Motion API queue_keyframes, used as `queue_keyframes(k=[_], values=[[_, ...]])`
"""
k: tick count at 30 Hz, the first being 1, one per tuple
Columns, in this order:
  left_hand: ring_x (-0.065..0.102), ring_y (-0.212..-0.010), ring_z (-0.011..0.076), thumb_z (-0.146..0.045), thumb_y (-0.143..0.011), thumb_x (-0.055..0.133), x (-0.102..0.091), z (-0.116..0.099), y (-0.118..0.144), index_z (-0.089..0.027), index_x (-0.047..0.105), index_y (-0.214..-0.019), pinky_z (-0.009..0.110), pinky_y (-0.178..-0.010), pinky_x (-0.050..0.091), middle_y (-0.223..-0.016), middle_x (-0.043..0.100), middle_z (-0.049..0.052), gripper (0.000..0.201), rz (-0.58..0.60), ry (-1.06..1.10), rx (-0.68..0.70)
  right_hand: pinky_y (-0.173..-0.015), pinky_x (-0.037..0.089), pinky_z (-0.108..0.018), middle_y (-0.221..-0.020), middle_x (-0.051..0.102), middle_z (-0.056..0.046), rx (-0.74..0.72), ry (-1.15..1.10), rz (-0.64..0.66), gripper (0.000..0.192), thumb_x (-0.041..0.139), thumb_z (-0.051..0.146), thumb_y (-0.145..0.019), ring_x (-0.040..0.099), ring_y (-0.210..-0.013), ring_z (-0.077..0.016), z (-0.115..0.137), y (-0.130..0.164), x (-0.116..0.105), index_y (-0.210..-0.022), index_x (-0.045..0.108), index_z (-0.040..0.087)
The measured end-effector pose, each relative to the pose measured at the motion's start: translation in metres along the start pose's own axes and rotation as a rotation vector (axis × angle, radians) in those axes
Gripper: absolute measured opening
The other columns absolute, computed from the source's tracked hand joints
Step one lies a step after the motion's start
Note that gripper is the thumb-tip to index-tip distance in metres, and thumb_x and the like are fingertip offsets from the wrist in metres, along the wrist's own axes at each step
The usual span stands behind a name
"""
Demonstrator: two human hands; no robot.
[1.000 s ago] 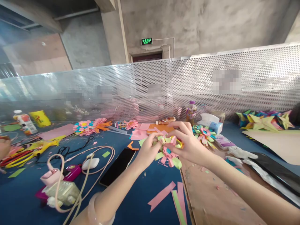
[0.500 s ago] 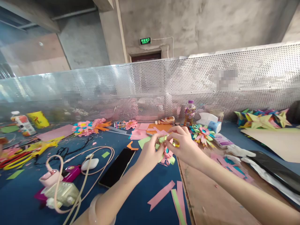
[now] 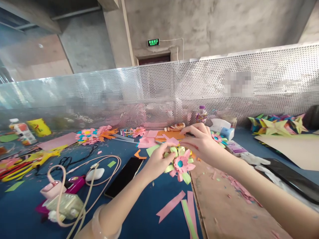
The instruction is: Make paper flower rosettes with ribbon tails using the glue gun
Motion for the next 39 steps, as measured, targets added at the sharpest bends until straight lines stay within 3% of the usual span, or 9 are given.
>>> queue_keyframes(k=[7, 19, 30, 39], values=[[0.050, -0.069, 0.0112, -0.024, -0.084, 0.051, 0.0050, -0.0021, -0.0009, -0.020, 0.053, -0.107, 0.025, -0.065, 0.038, -0.084, 0.057, 0.000, 0.024, 0.058, 0.022, 0.018, -0.085, 0.035, -0.043, -0.101, 0.058, -0.009, -0.022, 0.029, 0.034, 0.022, 0.050, 0.026, -0.090, 0.042, -0.098, -0.0251, -0.0015, -0.0005, 0.0005, -0.084, 0.071, 0.023], [0.039, -0.058, 0.0080, -0.023, -0.084, 0.051, 0.0075, -0.0035, 0.0011, -0.022, 0.053, -0.110, 0.022, -0.053, 0.029, -0.073, 0.050, -0.003, 0.026, 0.103, 0.120, 0.016, -0.086, 0.032, -0.041, -0.108, 0.059, -0.005, -0.045, -0.027, 0.074, 0.023, 0.049, 0.027, -0.091, 0.042, -0.103, -0.0241, 0.0049, -0.0013, -0.0036, -0.084, 0.071, 0.024], [0.053, -0.077, 0.0132, -0.026, -0.083, 0.054, 0.0059, -0.0077, 0.0022, -0.020, 0.052, -0.112, 0.026, -0.071, 0.039, -0.086, 0.059, 0.002, 0.030, 0.102, 0.168, 0.001, -0.087, 0.034, -0.041, -0.110, 0.058, -0.002, -0.046, -0.082, 0.134, 0.024, 0.047, 0.030, -0.092, 0.042, -0.104, -0.0226, 0.0044, -0.0003, -0.0029, -0.086, 0.070, 0.029], [0.053, -0.075, 0.0124, -0.028, -0.084, 0.055, 0.0043, -0.0072, 0.0036, -0.024, 0.054, -0.111, 0.027, -0.074, 0.041, -0.084, 0.059, 0.000, 0.027, 0.102, 0.157, 0.002, -0.088, 0.033, -0.041, -0.109, 0.057, -0.003, -0.048, -0.087, 0.146, 0.024, 0.047, 0.030, -0.092, 0.041, -0.104, -0.0230, 0.0049, -0.0001, -0.0035, -0.086, 0.070, 0.029]])
Point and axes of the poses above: each hand's wrist, its own y-axis away from the middle knuckle, its own x-axis out of the palm, z = x × y, the point moved 7 cm from there along -y, towards the middle knuckle
